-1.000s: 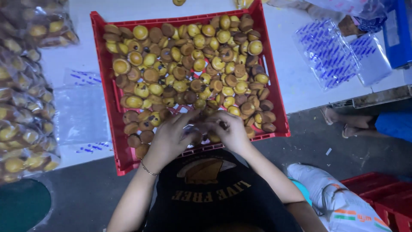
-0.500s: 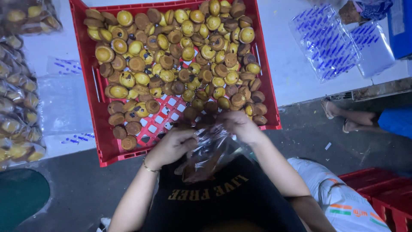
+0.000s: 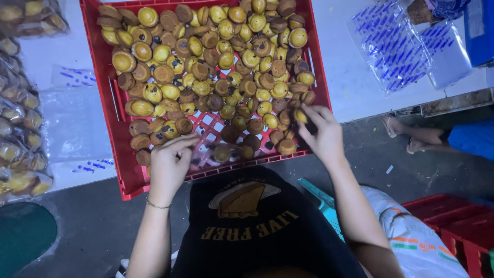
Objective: The person sorts small baked goods from a red crate into plastic bags by hand.
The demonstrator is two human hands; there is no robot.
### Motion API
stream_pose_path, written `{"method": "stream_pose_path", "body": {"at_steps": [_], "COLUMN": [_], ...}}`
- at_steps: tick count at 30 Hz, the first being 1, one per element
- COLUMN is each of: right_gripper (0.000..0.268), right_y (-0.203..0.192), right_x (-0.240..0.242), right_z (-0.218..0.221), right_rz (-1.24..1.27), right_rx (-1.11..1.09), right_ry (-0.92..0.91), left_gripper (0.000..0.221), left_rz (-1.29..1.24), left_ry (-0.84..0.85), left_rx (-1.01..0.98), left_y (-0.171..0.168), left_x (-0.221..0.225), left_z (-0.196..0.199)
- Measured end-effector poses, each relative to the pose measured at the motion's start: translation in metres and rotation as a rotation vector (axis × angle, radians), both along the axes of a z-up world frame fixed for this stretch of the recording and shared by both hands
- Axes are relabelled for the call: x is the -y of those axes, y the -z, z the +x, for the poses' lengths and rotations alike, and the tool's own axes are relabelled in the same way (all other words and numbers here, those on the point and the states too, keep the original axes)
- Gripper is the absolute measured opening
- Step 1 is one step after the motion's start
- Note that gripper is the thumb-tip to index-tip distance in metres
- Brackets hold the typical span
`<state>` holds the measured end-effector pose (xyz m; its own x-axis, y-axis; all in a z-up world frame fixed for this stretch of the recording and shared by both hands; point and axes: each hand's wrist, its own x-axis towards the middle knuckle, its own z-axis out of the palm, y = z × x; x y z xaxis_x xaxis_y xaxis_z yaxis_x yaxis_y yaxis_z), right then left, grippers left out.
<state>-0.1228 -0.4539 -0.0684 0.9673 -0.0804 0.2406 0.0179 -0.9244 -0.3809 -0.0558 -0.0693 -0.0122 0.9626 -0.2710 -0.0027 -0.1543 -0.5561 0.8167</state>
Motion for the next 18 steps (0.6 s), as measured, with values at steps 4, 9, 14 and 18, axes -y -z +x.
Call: {"method": "stream_pose_path", "body": {"at_steps": [4, 9, 14, 18], "right_gripper": [0.047, 0.050, 0.050, 0.057], "right_y": [0.041, 0.022, -0.022, 0.046], "right_x": [-0.023, -0.021, -0.106, -0.143], "right_z": [0.015, 0.022, 0.034, 0.035], "right_rz": [-0.042, 0.049, 0.340, 0.175], "right_rx": [-0.006, 0.016, 0.245, 0.055], "right_ry": [0.010, 0.141, 0.300, 0.279], "left_gripper": [0.036, 0.039, 0.045, 0.046], "left_rz": [-0.043, -0.057, -0.125, -0.099], "left_ry": [0.068, 0.093, 0.153, 0.215], "left_rx": [0.025, -0.020, -0.101, -0.104], "left_y": [-0.004, -0.014, -0.036, -0.032], "left_x": [0.003, -0.023, -0.041, -0.062], "left_z": [0.009, 0.019, 0.039, 0.058]}}
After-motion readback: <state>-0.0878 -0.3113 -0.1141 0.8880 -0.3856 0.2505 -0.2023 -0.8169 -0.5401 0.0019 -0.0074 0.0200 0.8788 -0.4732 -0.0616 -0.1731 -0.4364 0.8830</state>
